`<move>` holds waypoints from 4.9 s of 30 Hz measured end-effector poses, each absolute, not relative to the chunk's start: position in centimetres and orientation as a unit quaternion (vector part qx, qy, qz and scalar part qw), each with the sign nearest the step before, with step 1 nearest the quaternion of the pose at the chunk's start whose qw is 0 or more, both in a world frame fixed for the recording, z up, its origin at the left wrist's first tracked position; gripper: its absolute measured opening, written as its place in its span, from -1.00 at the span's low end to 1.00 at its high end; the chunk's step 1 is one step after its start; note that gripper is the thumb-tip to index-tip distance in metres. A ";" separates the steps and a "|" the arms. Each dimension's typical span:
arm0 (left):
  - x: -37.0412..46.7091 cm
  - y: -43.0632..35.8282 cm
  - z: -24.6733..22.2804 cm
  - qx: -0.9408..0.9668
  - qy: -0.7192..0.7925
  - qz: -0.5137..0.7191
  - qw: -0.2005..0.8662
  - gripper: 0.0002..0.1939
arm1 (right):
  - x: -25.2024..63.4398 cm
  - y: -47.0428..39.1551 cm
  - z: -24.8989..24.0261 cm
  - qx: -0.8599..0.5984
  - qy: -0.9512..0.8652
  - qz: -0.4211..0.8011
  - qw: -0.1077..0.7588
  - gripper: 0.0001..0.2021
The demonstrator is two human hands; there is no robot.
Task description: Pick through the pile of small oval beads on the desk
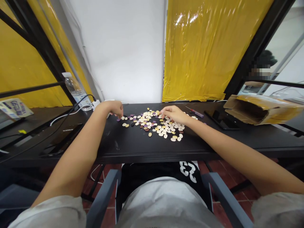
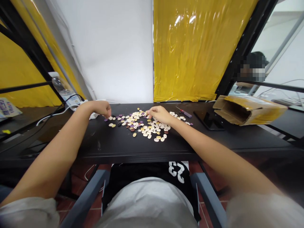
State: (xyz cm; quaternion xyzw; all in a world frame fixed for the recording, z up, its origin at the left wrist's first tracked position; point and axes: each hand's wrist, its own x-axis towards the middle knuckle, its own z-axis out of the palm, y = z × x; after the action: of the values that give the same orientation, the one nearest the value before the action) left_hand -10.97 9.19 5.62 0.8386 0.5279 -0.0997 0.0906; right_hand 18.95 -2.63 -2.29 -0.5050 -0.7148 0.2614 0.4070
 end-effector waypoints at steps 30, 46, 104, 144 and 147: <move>-3.7 5.2 1.5 0.952 0.265 0.078 0.134 -0.66 | 19.3 -2.4 -3.4 -0.516 -0.805 0.075 0.283 -0.69; -3.8 4.7 2.3 0.940 0.268 0.062 0.202 -0.68 | 19.6 -1.6 -3.7 -0.527 -0.785 0.097 0.310 -0.74; -1.3 3.3 -0.4 0.864 0.240 0.233 0.376 -0.76 | 18.1 -1.8 -3.4 -0.441 -0.629 0.402 0.499 -0.86; -1.0 3.0 -0.7 0.865 0.160 0.229 0.417 -0.80 | 17.8 -2.8 -2.9 -0.419 -0.618 0.424 0.513 -0.73; -1.1 3.6 -0.9 0.874 0.145 0.218 0.409 -0.73 | 17.7 -2.7 -2.9 -0.437 -0.602 0.416 0.524 -0.77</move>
State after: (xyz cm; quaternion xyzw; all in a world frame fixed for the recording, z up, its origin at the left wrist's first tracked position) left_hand -1.12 3.59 -0.88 0.8742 0.1454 0.2182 0.4086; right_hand 17.67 -2.66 -2.89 -0.4372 -0.6016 0.4155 0.5237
